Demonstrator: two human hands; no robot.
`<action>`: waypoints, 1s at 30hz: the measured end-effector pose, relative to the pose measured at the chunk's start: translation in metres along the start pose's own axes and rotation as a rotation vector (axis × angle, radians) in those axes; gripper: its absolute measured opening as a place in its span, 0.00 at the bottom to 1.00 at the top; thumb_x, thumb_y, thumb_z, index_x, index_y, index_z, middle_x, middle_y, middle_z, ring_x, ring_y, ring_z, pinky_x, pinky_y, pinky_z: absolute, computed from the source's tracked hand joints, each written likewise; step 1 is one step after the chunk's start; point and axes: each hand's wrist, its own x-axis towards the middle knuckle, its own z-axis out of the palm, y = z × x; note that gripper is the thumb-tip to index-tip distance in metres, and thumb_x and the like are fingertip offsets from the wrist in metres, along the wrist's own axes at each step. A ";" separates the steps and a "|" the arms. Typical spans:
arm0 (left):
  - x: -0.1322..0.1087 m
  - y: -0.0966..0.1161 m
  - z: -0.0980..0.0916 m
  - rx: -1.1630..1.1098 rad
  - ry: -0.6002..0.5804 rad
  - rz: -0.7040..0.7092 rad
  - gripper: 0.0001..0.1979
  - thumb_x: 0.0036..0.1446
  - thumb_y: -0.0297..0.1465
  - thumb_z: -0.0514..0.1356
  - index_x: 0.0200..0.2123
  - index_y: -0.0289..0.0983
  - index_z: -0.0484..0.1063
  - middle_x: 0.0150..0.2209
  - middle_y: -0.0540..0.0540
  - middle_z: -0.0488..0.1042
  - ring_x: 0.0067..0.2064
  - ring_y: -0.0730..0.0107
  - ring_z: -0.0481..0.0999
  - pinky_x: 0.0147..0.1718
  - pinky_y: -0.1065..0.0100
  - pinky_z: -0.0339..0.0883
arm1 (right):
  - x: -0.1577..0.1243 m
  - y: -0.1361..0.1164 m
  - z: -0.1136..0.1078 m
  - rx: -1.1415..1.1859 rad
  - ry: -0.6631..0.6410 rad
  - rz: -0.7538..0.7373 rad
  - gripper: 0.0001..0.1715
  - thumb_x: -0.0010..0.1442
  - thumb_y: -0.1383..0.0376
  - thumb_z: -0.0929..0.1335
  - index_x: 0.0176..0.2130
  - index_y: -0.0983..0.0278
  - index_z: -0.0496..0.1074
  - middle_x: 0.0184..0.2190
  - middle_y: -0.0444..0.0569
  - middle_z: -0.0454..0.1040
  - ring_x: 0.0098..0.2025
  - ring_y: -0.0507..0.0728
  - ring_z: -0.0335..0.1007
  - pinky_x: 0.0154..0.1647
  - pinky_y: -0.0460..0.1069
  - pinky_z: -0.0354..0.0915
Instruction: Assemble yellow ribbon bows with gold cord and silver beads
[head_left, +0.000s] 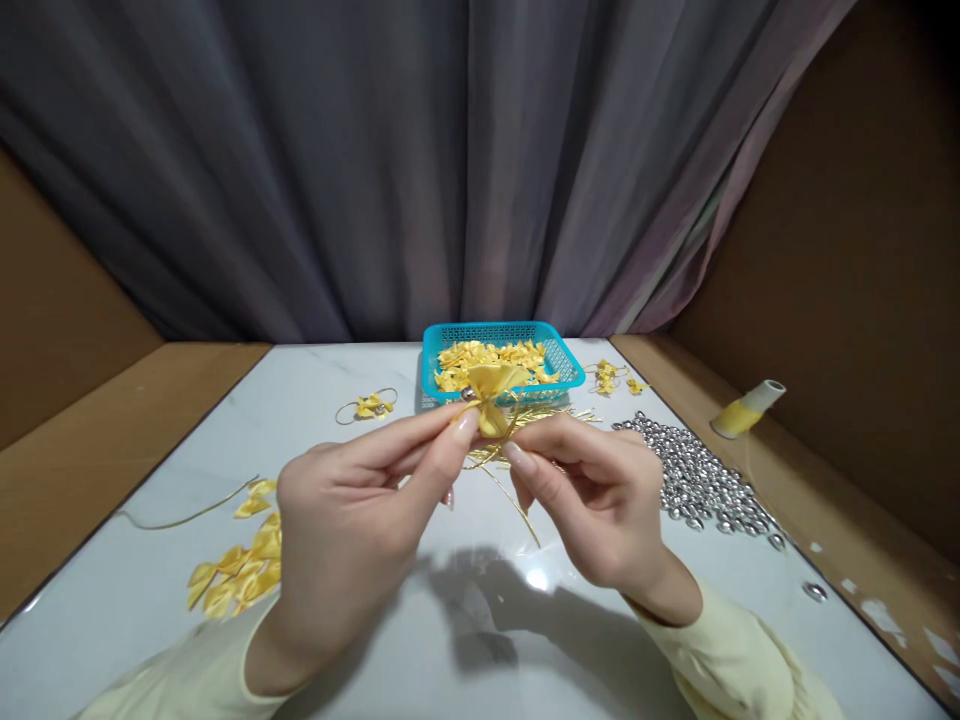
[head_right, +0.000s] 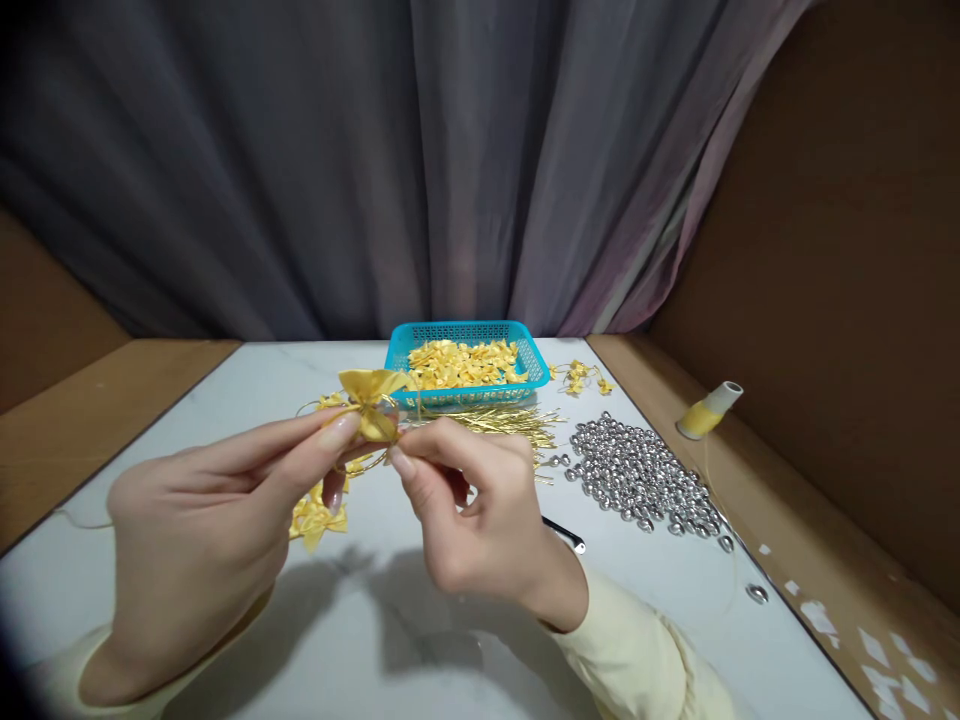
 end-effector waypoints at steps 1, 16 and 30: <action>0.000 0.000 0.000 0.000 0.001 -0.001 0.03 0.48 0.35 0.65 0.27 0.46 0.81 0.16 0.57 0.72 0.19 0.76 0.64 0.19 0.72 0.61 | 0.000 -0.001 0.000 0.003 0.004 -0.002 0.06 0.57 0.74 0.66 0.28 0.71 0.72 0.16 0.42 0.66 0.16 0.46 0.58 0.16 0.44 0.54; 0.003 -0.008 -0.005 0.053 -0.084 0.134 0.03 0.50 0.34 0.65 0.28 0.47 0.81 0.17 0.57 0.73 0.19 0.76 0.69 0.18 0.75 0.65 | 0.003 -0.004 -0.002 -0.051 -0.038 0.006 0.08 0.56 0.73 0.65 0.26 0.71 0.71 0.14 0.41 0.62 0.15 0.45 0.52 0.15 0.44 0.50; 0.003 -0.005 -0.011 0.130 -0.118 0.208 0.05 0.51 0.32 0.64 0.30 0.46 0.81 0.25 0.58 0.81 0.23 0.74 0.77 0.25 0.76 0.72 | 0.008 -0.002 -0.008 -0.147 -0.106 -0.079 0.07 0.54 0.76 0.66 0.26 0.69 0.69 0.16 0.38 0.58 0.18 0.45 0.48 0.17 0.43 0.49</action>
